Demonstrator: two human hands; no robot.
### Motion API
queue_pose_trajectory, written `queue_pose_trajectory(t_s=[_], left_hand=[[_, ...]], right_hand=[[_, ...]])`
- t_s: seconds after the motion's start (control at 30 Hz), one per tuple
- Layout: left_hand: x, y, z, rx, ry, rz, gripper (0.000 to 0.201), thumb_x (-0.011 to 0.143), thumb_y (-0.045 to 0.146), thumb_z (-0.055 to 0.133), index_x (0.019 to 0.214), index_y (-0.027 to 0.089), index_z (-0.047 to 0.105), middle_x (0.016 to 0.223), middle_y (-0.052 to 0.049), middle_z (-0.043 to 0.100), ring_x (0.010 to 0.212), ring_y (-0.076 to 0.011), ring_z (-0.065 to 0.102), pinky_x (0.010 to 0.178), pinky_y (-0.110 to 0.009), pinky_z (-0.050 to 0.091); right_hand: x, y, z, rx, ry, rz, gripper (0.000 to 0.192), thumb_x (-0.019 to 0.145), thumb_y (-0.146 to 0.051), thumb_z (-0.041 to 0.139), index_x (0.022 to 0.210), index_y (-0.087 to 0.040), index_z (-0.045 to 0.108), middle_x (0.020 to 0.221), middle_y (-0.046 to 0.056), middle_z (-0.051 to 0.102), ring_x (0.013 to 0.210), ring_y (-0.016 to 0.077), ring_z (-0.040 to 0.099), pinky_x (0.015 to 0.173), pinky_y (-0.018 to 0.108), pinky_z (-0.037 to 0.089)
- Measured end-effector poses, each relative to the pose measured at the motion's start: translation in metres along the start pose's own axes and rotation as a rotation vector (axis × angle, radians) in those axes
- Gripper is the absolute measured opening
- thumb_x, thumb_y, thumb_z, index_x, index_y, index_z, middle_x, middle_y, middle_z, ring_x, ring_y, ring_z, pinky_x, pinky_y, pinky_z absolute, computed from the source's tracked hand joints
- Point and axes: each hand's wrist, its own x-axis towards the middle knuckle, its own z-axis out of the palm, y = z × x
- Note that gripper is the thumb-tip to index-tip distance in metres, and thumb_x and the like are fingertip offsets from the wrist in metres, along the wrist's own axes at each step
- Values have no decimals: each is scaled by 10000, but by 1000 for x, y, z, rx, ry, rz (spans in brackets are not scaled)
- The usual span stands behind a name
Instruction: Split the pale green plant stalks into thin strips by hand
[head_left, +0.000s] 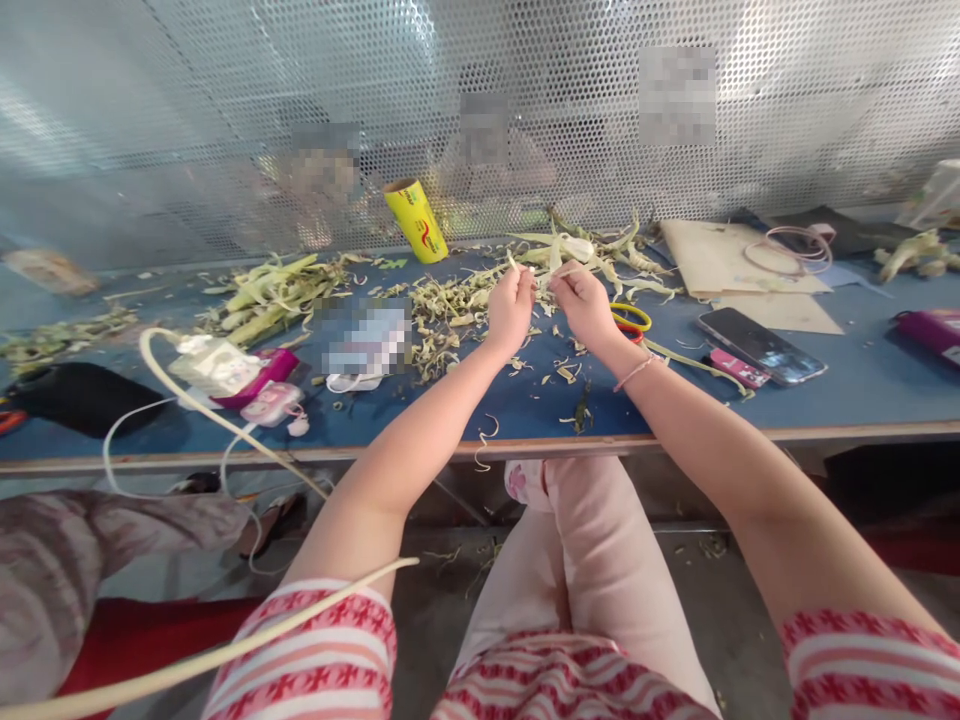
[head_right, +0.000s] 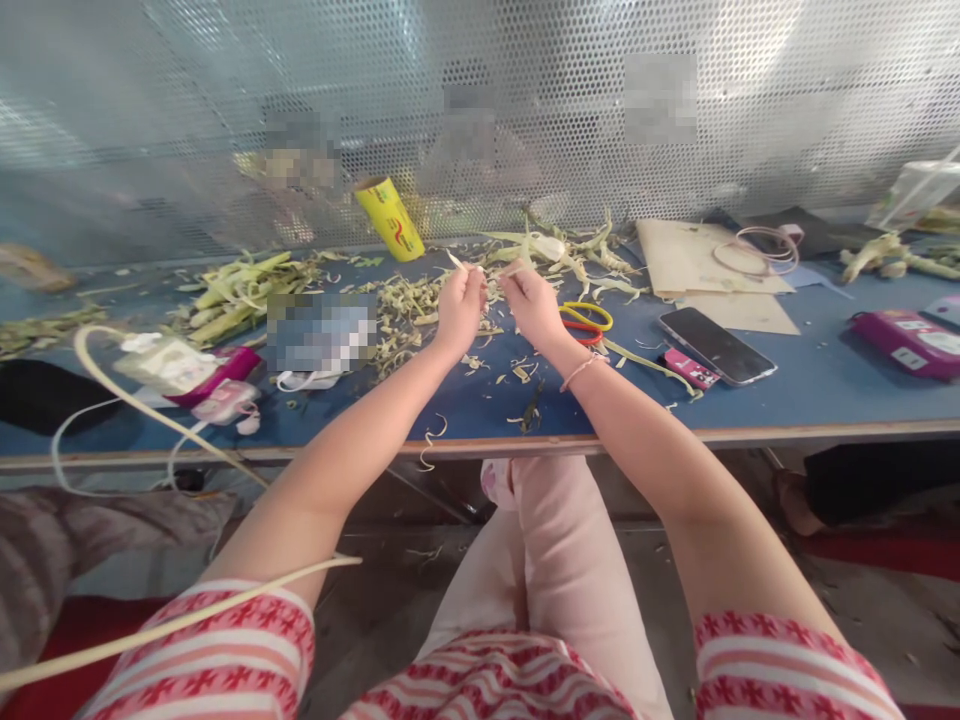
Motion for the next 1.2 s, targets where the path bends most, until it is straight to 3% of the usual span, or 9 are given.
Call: queue_pose_trajectory(t_s=[0.1, 0.3, 0.63, 0.97, 1.2], left_hand=[[-3, 0, 2, 93, 45, 82, 310, 910, 463, 443, 826, 204, 591, 538, 34, 468, 495, -85, 424, 567, -256, 352], [-7, 0, 5, 131, 39, 111, 306, 916, 456, 428, 825, 206, 580, 532, 38, 478, 478, -84, 435, 540, -253, 343], [9, -18, 6, 26, 116, -44, 388, 916, 521, 377, 747, 206, 531, 485, 41, 393, 461, -98, 408, 541, -264, 354], [-8, 9, 0, 137, -63, 53, 224, 891, 372, 507, 744, 213, 565, 497, 45, 437, 487, -98, 408, 586, -266, 325], [-5, 4, 3, 18, -7, -29, 276, 916, 399, 445, 773, 202, 576, 492, 43, 456, 472, -93, 431, 557, -261, 335]], right_hand=[[3, 8, -1, 58, 44, 68, 146, 874, -284, 518, 754, -208, 482, 649, -24, 435, 644, 107, 421, 594, 258, 360], [5, 17, 1, 127, 71, 119, 154, 866, -293, 531, 746, -209, 481, 575, -47, 398, 553, 88, 381, 535, 245, 319], [4, 11, 4, 97, 35, 105, 202, 852, -317, 547, 717, -217, 435, 537, -62, 374, 528, 86, 370, 520, 245, 308], [4, 19, -1, 136, 54, 215, 194, 870, -365, 527, 766, -229, 437, 542, -69, 356, 478, 75, 343, 471, 230, 296], [4, 5, 0, 231, 52, 301, 269, 853, -399, 564, 725, -226, 402, 518, -87, 317, 437, 59, 290, 434, 216, 257]])
